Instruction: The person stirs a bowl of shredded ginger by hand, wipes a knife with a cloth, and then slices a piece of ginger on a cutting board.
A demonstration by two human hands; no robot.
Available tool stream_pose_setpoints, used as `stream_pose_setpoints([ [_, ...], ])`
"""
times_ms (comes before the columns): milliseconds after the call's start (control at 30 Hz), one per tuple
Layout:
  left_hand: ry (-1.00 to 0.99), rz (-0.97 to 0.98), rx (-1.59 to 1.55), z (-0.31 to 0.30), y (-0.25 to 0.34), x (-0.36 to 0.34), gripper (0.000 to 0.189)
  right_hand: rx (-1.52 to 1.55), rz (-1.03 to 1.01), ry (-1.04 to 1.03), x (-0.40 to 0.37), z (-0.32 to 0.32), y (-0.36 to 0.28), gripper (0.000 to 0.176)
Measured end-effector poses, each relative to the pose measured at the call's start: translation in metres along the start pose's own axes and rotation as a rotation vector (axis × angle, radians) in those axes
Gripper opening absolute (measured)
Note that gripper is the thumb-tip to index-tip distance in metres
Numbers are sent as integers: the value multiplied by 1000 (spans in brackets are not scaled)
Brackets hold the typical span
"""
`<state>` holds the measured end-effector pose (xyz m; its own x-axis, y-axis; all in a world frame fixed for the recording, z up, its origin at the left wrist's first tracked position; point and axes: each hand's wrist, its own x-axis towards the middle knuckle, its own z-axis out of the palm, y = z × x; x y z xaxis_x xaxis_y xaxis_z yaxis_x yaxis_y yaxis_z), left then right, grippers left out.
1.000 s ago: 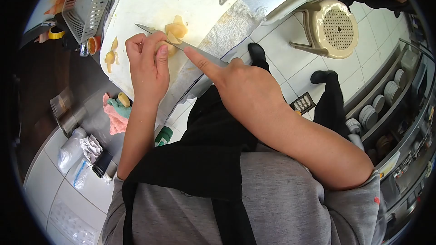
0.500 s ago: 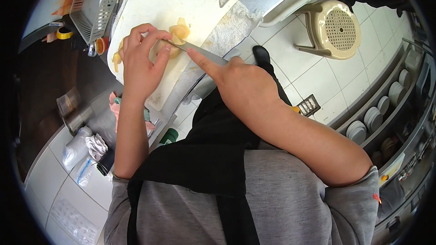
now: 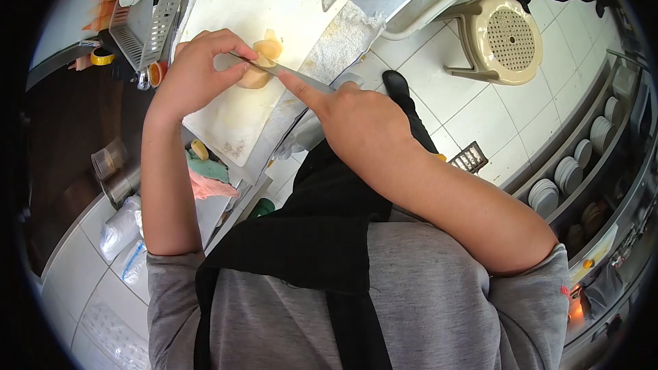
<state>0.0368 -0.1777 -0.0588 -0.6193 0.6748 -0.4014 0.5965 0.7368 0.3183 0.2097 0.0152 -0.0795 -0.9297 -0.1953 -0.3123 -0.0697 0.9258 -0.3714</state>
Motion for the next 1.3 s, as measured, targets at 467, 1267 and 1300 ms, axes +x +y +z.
stream_pose_setpoints([
  [467,-170,79,-177,-12,-10,24,12,-20,6,-26,0,3,0,82],
  [1267,-373,206,-127,-13,-9,36,19,64,42,-27,1,8,0,80],
  [1300,-368,201,-114,-14,-8,35,18,67,43,-27,1,7,0,80],
])
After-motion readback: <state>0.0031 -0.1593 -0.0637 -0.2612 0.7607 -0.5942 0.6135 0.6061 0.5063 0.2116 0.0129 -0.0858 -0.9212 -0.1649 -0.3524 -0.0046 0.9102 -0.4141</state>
